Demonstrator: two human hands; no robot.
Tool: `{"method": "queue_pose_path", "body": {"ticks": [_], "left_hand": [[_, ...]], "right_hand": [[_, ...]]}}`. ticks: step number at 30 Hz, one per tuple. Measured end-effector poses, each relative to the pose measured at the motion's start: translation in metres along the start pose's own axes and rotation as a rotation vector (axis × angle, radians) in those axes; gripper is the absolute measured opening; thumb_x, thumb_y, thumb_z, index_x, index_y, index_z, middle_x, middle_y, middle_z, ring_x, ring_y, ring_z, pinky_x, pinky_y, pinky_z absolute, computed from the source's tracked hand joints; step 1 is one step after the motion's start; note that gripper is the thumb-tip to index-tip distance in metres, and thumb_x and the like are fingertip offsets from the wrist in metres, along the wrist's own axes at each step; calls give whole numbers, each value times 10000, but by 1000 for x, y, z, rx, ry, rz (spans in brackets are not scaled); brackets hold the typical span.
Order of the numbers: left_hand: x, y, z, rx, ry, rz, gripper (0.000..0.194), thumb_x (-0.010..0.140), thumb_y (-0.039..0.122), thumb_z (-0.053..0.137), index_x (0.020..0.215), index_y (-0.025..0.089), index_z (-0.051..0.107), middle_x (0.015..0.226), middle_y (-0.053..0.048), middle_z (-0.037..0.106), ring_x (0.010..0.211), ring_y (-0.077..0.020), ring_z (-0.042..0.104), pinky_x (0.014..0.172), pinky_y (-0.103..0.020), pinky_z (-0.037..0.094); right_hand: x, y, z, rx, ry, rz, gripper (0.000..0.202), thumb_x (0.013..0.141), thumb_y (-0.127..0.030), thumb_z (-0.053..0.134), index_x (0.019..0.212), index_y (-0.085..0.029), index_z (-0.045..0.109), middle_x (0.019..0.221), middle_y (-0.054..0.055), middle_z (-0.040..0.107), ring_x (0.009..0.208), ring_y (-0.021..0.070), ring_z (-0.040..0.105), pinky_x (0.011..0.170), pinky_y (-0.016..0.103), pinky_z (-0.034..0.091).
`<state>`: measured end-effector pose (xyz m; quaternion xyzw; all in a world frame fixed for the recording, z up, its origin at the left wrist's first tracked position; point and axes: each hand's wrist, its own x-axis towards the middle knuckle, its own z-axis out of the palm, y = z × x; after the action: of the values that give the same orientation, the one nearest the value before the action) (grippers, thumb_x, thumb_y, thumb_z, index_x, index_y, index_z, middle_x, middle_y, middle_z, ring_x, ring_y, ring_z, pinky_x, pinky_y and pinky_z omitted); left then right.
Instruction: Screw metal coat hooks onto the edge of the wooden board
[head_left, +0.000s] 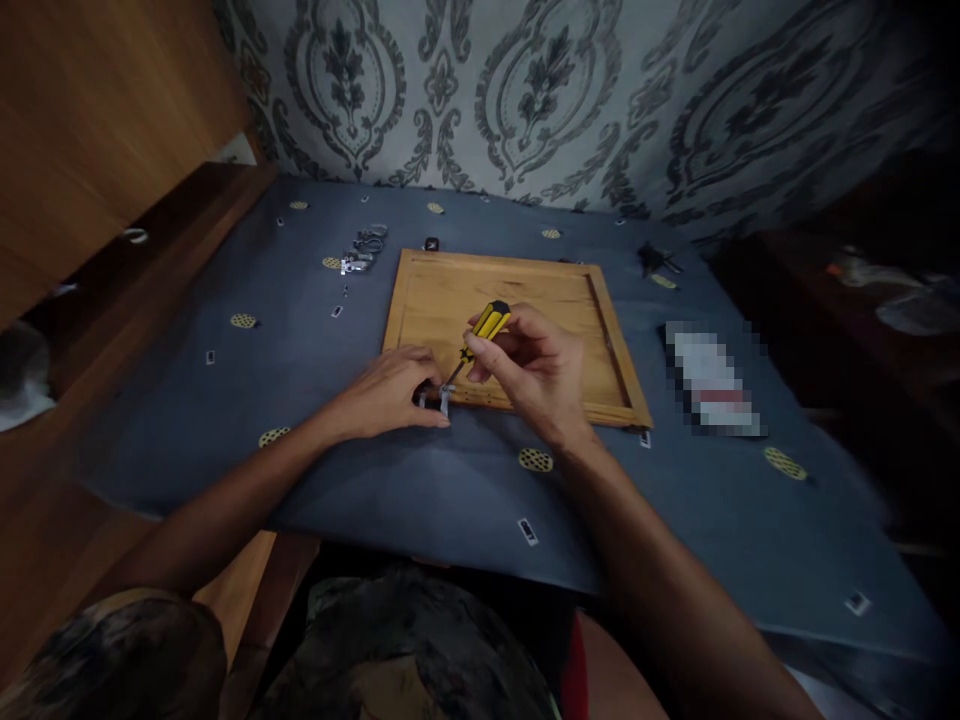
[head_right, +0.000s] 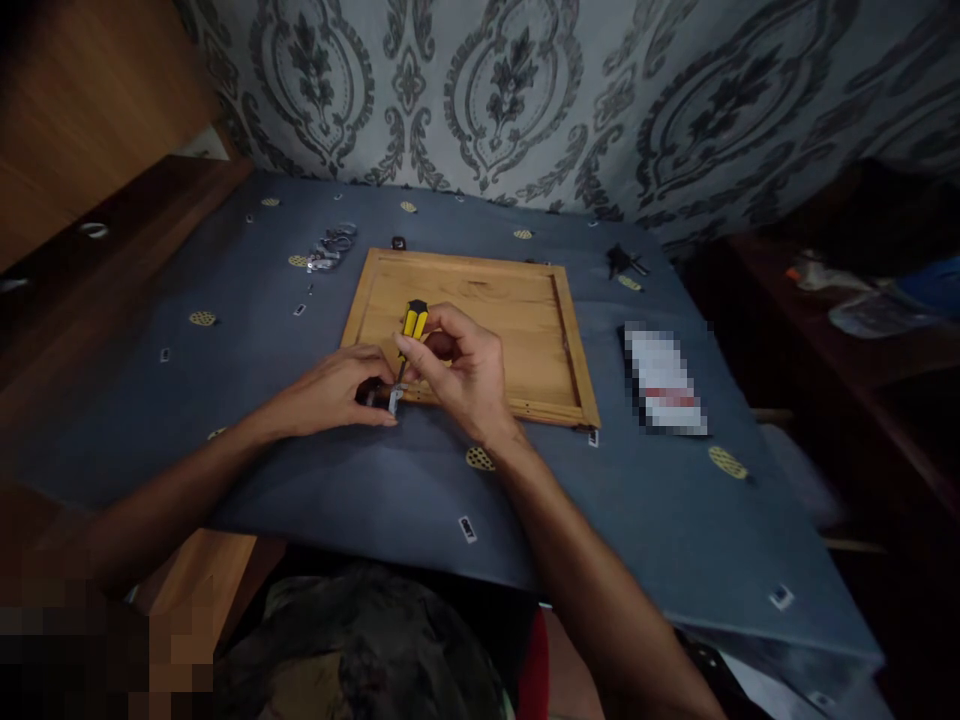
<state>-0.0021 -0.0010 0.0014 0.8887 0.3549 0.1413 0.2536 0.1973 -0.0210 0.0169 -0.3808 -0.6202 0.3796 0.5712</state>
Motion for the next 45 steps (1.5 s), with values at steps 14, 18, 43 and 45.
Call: {"method": "queue_pose_path", "body": {"ticks": [14, 18, 43, 45], "left_hand": [[1, 3, -2, 9, -11, -31, 315, 823, 420, 848, 934, 182, 673, 944, -38, 669, 898, -230, 629, 839, -357, 479], [1, 3, -2, 12, -19, -37, 318, 817, 413, 853, 944, 180, 678, 940, -39, 663, 910, -243, 630, 847, -368, 475], [2, 6, -5, 10, -26, -35, 288, 813, 371, 862, 923, 180, 676, 941, -38, 665, 908, -235, 633, 831, -357, 487], [3, 6, -5, 14, -28, -42, 285, 807, 365, 866, 916, 180, 678, 938, -39, 662, 907, -237, 631, 826, -357, 484]], "right_hand": [[0, -2, 0, -40, 69, -30, 422, 795, -564, 857, 808, -226, 606, 671, -69, 623, 474, 77, 607, 459, 218, 518], [-1, -2, 1, -12, 50, -9, 422, 795, -568, 858, 809, -229, 606, 699, -59, 619, 487, 80, 610, 479, 232, 535], [5, -3, -10, 50, -89, 44, 439, 764, -519, 902, 966, -226, 645, 758, -51, 663, 515, 98, 655, 512, 246, 554], [4, -4, -12, 45, -98, 24, 402, 814, -515, 864, 1019, -217, 690, 771, -42, 676, 540, 96, 670, 549, 246, 570]]}}
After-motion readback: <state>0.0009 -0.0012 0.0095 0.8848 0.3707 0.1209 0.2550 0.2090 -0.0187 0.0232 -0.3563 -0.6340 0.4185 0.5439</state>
